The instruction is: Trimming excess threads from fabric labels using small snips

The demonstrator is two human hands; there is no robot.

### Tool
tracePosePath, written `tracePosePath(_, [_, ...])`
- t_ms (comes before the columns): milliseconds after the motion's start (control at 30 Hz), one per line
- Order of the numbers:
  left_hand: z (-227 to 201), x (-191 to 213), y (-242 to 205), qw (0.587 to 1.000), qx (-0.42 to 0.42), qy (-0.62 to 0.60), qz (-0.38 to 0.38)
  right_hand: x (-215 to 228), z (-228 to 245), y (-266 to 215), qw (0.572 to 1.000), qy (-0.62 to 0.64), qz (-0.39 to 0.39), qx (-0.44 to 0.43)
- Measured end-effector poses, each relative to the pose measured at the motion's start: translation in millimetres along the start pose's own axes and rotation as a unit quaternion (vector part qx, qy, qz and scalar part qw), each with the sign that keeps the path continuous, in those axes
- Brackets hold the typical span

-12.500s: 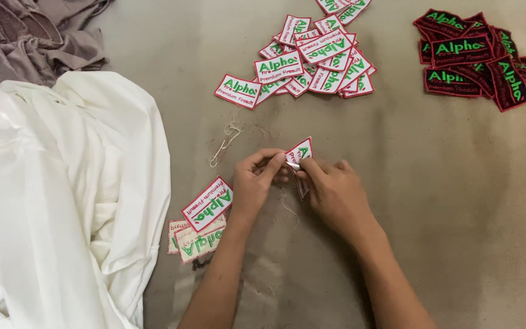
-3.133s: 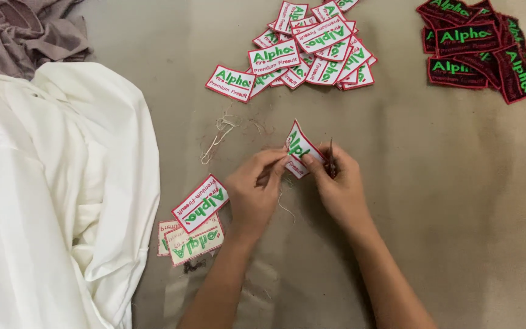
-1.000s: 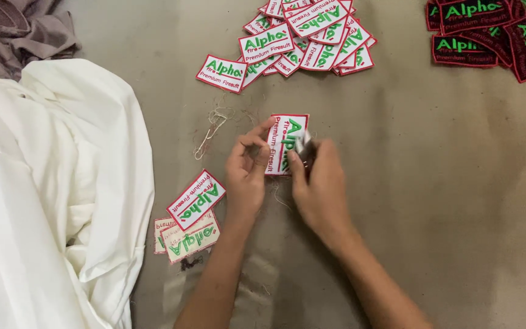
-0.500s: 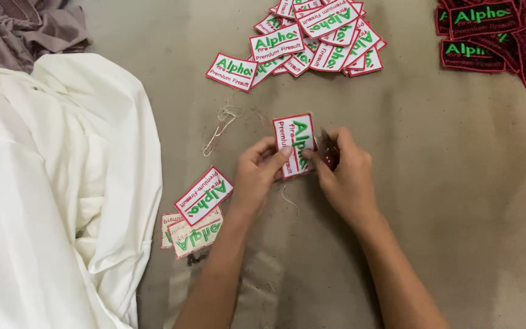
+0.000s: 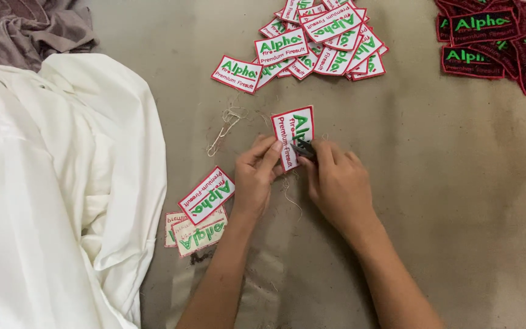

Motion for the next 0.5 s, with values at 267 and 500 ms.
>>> tracePosePath(267, [-4,-3,-6,0.998,0.026,0.051,-0.029,-4,1,-4,0.998,-0.024,-0.044,0.037])
tracePosePath(500, [-1,-9,-12,0.999,0.037,0.02,-0.025,-11,-10,-8,0.999,0.012,-0.045,0.009])
Point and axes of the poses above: each hand's wrist, its own y-axis towards the middle knuckle, its own x-axis out of the back of the hand, z = x × y, the point moved 9 cm from there along y, towards the middle knuckle, and after that the axes turned 1 degree about y, right-handed, at the moved point
